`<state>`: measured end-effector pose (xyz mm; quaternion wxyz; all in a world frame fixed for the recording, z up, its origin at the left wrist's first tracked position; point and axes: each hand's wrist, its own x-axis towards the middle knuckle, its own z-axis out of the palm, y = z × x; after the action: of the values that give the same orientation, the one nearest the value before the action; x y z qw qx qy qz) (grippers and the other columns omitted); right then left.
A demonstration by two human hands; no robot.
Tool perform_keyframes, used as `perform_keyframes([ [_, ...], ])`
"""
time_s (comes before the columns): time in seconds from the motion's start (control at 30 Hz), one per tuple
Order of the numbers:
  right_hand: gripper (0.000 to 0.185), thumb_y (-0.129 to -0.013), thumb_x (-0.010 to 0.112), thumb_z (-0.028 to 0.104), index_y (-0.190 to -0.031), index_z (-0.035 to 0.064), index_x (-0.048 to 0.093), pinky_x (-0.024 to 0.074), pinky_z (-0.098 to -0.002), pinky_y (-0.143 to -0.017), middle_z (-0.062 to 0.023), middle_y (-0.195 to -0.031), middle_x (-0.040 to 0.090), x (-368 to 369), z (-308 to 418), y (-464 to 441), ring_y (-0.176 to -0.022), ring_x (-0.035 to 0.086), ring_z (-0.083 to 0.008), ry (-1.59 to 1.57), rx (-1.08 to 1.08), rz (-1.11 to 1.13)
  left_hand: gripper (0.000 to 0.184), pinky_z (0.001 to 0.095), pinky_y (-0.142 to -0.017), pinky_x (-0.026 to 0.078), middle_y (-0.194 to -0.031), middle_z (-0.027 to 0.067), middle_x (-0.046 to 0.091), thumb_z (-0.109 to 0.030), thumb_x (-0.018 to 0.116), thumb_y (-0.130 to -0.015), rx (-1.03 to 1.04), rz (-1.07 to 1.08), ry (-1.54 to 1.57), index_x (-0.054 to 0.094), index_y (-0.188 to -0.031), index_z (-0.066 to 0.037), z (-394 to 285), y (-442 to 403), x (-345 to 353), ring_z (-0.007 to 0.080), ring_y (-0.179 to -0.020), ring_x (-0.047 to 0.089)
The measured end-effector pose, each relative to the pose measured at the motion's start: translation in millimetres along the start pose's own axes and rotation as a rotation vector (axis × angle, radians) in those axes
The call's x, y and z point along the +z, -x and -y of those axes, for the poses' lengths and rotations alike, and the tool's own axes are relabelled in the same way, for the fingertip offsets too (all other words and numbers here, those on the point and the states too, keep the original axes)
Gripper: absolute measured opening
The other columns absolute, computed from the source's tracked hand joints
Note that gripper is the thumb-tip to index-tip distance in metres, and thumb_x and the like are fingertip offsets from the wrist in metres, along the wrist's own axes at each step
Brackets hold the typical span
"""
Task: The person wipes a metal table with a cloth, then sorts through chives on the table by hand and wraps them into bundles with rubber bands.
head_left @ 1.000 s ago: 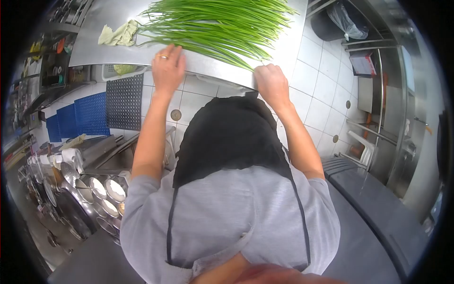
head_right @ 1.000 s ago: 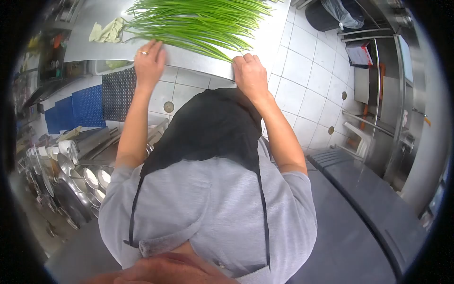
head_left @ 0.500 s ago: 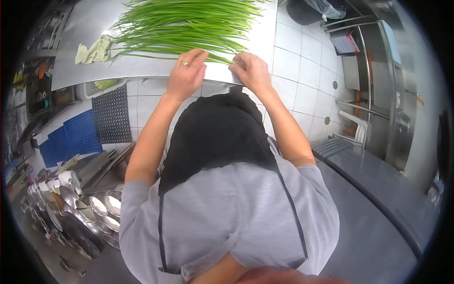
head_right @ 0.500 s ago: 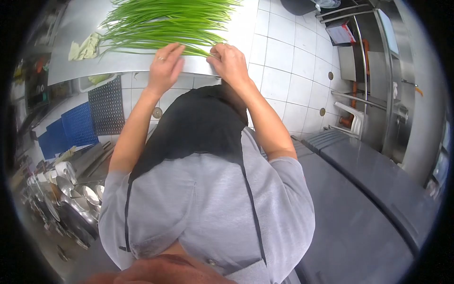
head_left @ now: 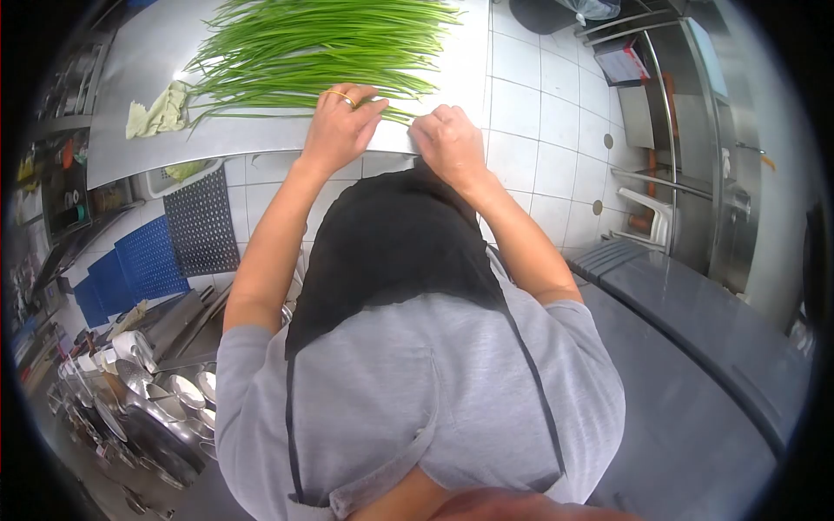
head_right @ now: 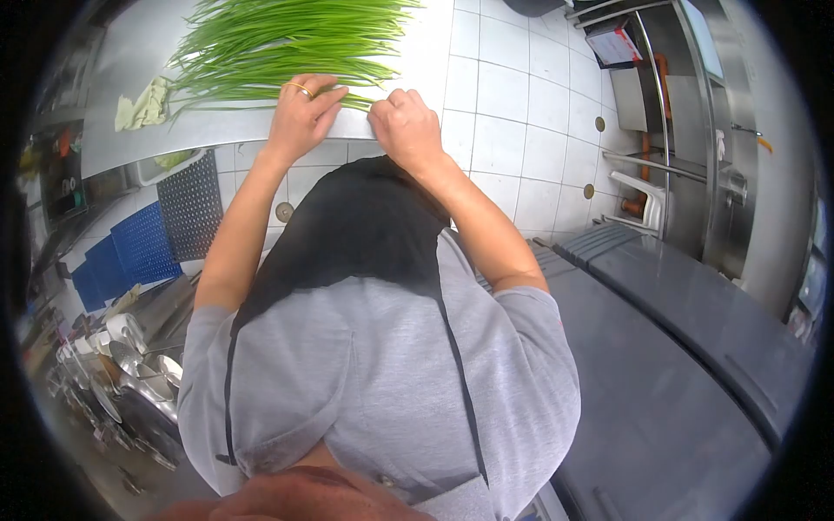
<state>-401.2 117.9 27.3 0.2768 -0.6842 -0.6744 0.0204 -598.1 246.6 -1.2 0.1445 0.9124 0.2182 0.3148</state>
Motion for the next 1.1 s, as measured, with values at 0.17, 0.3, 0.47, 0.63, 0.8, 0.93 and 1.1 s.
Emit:
perform_keyframes([
  [0.17,0.011,-0.083,0.079,0.014,-0.084,0.0072,0.070,0.0556,-0.0460,-0.064,-0.0098,-0.084,0.064,11,3,2,-0.081,0.064,-0.0320,0.011,0.026,-0.040,0.030,0.0449,-0.093,0.048,-0.118,0.0076,0.069,-0.010,0.076,-0.087,-0.011,-0.009,-0.001,0.078,-0.117,-0.013,-3,0,-2,0.0315,-0.110,0.062],
  [0.3,0.012,-0.085,0.077,0.013,-0.084,0.0056,0.067,0.0553,-0.0483,-0.068,-0.0126,-0.085,0.064,12,3,1,-0.083,0.064,-0.0342,-0.054,0.077,-0.039,0.031,0.0455,-0.095,0.047,-0.117,0.0079,0.069,-0.015,0.076,-0.087,-0.028,0.015,-0.016,0.078,-0.118,-0.013,-1,1,-1,0.0315,-0.112,0.061],
  [0.47,0.012,-0.085,0.075,0.011,-0.083,0.0055,0.065,0.0546,-0.0493,-0.070,-0.0139,-0.084,0.063,3,5,6,-0.084,0.064,-0.0359,-0.040,0.119,0.010,0.031,0.0452,-0.094,0.047,-0.116,0.0074,0.068,-0.015,0.076,-0.088,-0.016,0.004,-0.015,0.078,-0.118,-0.013,0,2,0,0.0305,-0.111,0.061],
  [0.63,0.013,-0.085,0.076,0.012,-0.084,0.0062,0.065,0.0533,-0.0492,-0.071,-0.0132,-0.084,0.064,-5,-11,16,-0.083,0.064,-0.0367,-0.022,0.168,-0.007,0.030,0.0450,-0.094,0.047,-0.115,0.0070,0.068,-0.016,0.076,-0.088,-0.024,0.007,-0.004,0.078,-0.117,-0.013,-2,2,-1,0.0300,-0.109,0.061],
  [0.8,0.014,-0.083,0.079,0.012,-0.092,0.0069,0.070,0.0541,-0.0481,-0.071,-0.0131,-0.085,0.064,-17,-2,6,-0.087,0.064,-0.0356,-0.030,0.105,-0.103,0.028,0.0452,-0.093,0.047,-0.113,0.0069,0.069,-0.016,0.076,-0.088,-0.024,0.005,-0.006,0.079,-0.115,-0.013,-2,1,-1,0.0298,-0.108,0.061],
  [0.93,0.012,-0.083,0.080,0.013,-0.093,0.0098,0.075,0.0548,-0.0466,-0.073,-0.0113,-0.086,0.065,-11,-1,-4,-0.088,0.064,-0.0337,-0.034,0.060,-0.064,0.025,0.0451,-0.093,0.047,-0.110,0.0064,0.069,-0.017,0.077,-0.089,-0.018,0.007,-0.003,0.079,-0.113,-0.013,-3,0,-2,0.0296,-0.108,0.062],
  [1.1,0.007,-0.084,0.079,0.014,-0.088,0.0103,0.076,0.0555,-0.0465,-0.074,-0.0096,-0.087,0.067,-4,-11,-4,-0.087,0.064,-0.0329,-0.082,0.085,0.052,0.020,0.0421,-0.086,0.045,-0.105,0.0028,0.069,-0.013,0.079,-0.086,0.020,-0.010,0.010,0.077,-0.106,-0.012,-8,-4,4,0.0278,-0.102,0.062],
])
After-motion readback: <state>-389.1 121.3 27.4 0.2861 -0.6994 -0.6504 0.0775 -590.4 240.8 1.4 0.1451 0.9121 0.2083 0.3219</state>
